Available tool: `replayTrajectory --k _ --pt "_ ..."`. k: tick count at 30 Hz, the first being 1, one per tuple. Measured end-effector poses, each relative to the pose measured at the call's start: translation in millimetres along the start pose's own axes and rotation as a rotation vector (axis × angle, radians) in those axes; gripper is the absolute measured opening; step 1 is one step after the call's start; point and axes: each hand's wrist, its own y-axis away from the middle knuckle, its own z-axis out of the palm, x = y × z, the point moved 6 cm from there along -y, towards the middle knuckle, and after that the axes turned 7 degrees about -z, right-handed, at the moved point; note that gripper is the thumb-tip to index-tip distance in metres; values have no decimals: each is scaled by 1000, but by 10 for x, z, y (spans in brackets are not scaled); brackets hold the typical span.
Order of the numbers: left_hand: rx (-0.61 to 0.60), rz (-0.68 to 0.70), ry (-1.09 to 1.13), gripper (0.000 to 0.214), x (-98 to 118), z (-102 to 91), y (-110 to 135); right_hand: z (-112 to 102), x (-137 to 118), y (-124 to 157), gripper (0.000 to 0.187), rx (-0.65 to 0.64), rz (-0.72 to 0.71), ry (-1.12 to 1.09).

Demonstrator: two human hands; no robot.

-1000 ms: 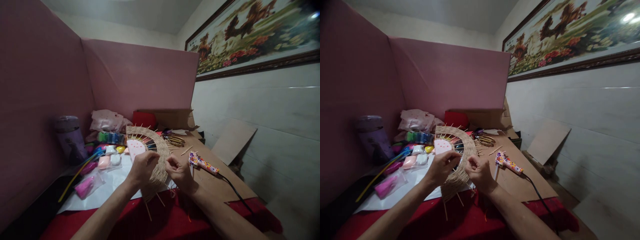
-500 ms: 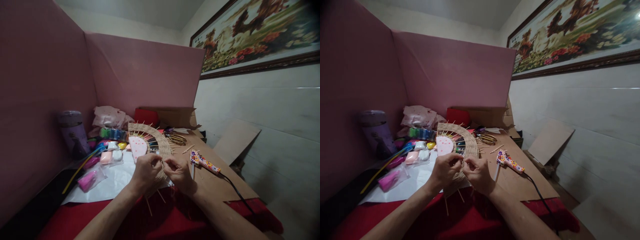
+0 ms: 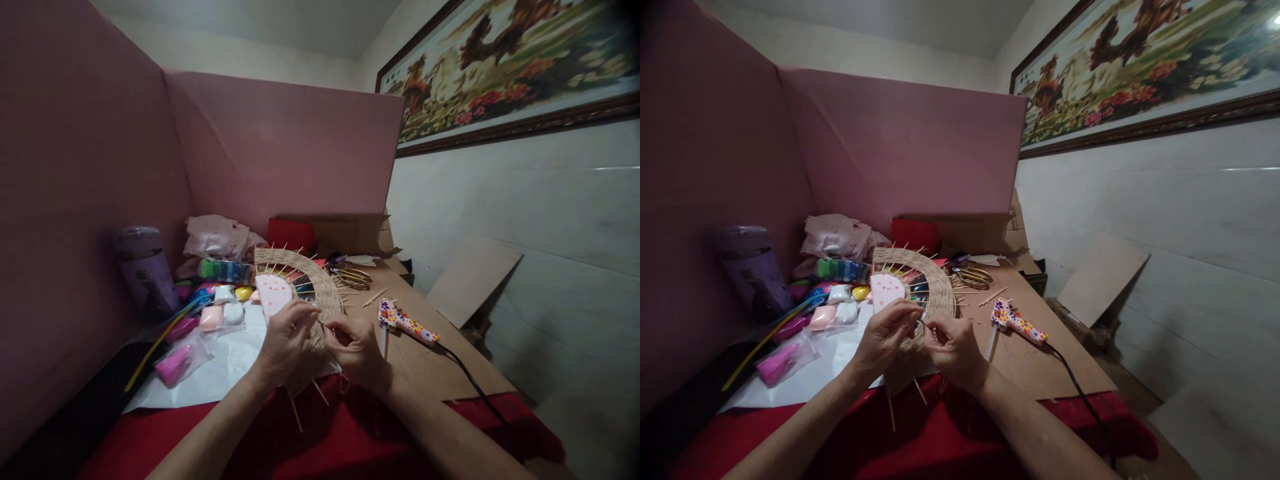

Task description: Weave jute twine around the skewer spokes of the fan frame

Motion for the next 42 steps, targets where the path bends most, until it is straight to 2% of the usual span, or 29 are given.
replayTrajectory --k 2,4,9,15,18,22,35,38,42 --pt "-72 67 -62 18 25 34 7 11 1 4 12 -24 -26 26" --pt "-107 66 -143 17 6 53 9 19 16 11 13 -45 -31 69" --pt "-108 -9 -255 17 -15 44 2 45 34 16 14 -98 -26 150" --pt "-102 -67 -238 21 -44 27 3 89 25 33 15 -153 -39 149" --pt "-78 -28 -289 23 -64 34 18 109 26 52 15 -170 -43 143" --pt "-8 61 -472 18 -38 66 48 133 6 54 16 -182 -47 100" --pt "125 17 -687 17 37 117 70 126 -3 32 20 -74 -59 144" --pt "188 37 -745 17 9 14 45 108 -39 39 21 -52 -80 169" --pt "406 9 -793 14 -31 -374 -36 21 -44 58 19 8 -76 195"
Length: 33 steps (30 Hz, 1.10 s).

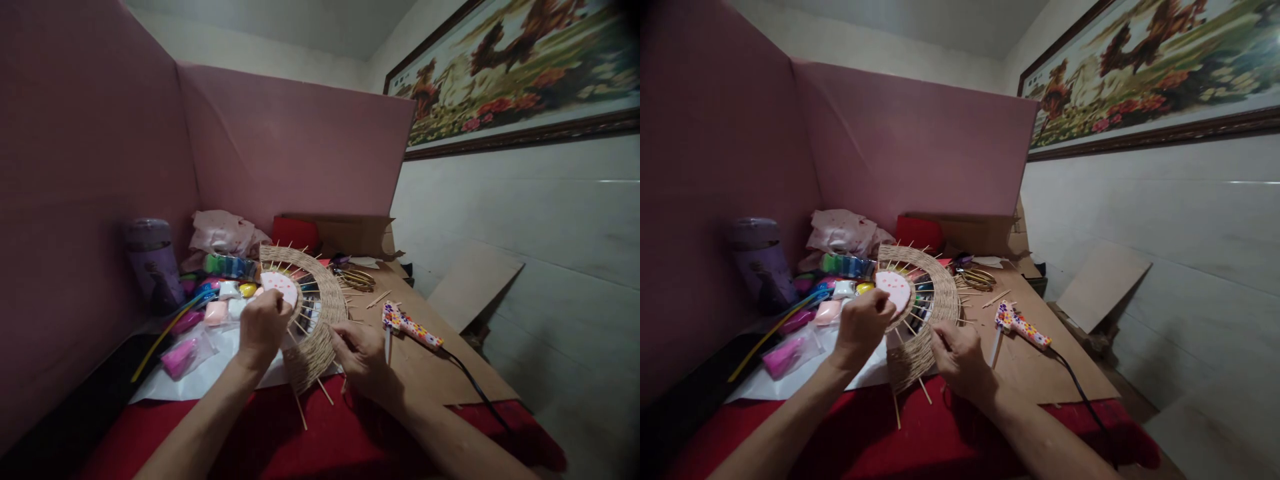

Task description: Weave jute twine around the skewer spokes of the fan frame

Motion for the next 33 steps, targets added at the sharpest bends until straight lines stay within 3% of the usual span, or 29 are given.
replayTrajectory --k 3,7,13,18,23,29,33 --pt "-6 27 166 15 -25 -54 -73 -44 71 -9 15 77 40 0" --pt "-206 12 348 17 111 65 5 26 148 -26 14 32 74 -59" --pt "-452 -65 400 22 163 232 182 20 171 3 13 29 88 -91" --pt "-449 -59 553 16 203 230 209 27 113 -1 13 2 45 -124" --pt "-572 -82 669 14 223 288 225 36 50 -9 14 -35 1 -121" --pt "-589 -112 630 15 181 286 214 72 61 -5 14 -99 35 -90" --pt "-531 -138 553 16 187 282 228 96 59 5 14 -119 33 -97"
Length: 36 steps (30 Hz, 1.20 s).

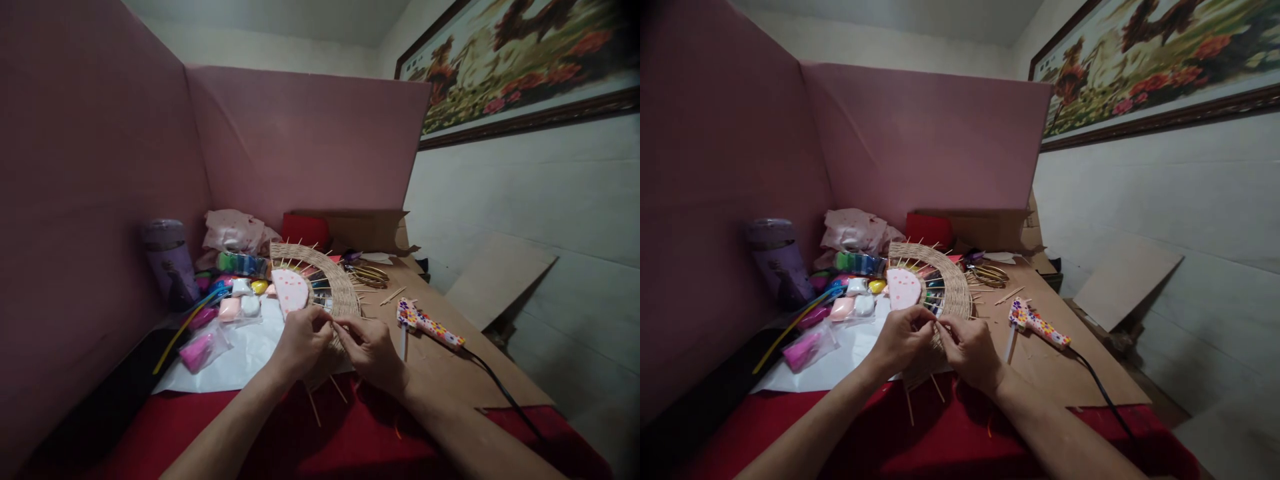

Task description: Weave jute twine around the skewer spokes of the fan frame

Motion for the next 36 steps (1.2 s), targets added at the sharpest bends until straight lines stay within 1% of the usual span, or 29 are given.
replayTrajectory --k 6,10,22,28,36 --pt "155 7 -148 16 41 17 49 22 -44 -6 19 -21 -3 -5" --pt "211 10 -248 16 83 6 57 21 -63 -20 20 -5 -11 15" --pt "280 1 -401 14 93 -26 38 74 -27 -61 21 41 11 -9" --pt "292 -9 -449 15 100 -36 6 97 8 -78 20 79 3 4" --pt "320 -39 -472 17 78 -51 -26 151 81 -90 20 81 35 -34"
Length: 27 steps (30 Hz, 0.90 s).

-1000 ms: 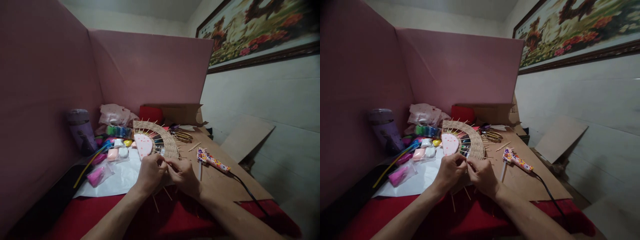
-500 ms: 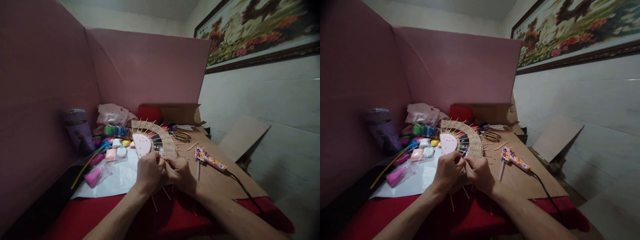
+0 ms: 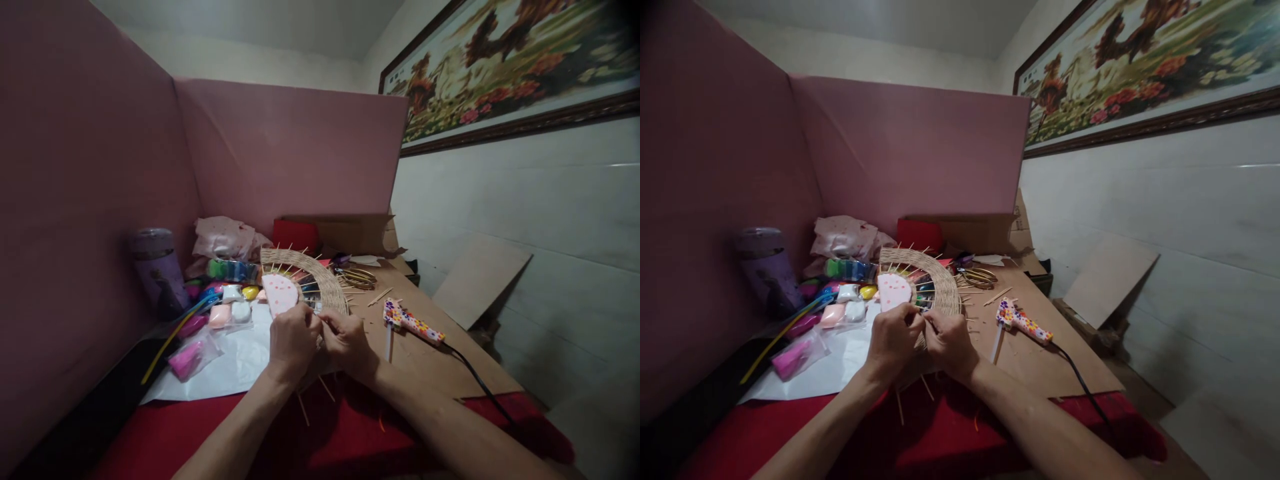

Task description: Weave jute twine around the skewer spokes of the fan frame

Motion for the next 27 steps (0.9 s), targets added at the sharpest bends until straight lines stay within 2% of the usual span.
replayTrajectory --k 11,14,17,18,20,23,27 --pt "45 30 88 17 24 -2 0 -24 -40 -45 20 54 -8 1" --pt "124 23 74 16 -143 -172 -128 -69 -108 -11 19 38 -25 23" --pt "350 -151 92 18 -462 -502 -283 -131 -110 9 20 36 39 -35" --pt "377 -147 105 18 -501 -568 -319 -154 -82 -7 21 53 96 -78" --pt "291 -32 161 17 -438 -565 -369 -170 -25 -83 22 67 195 -192" --pt "135 131 204 18 -203 -431 -345 -129 9 -253 22 30 248 -314" --pt "40 153 163 29 -66 -293 -263 -50 52 -315 21 -4 266 -346"
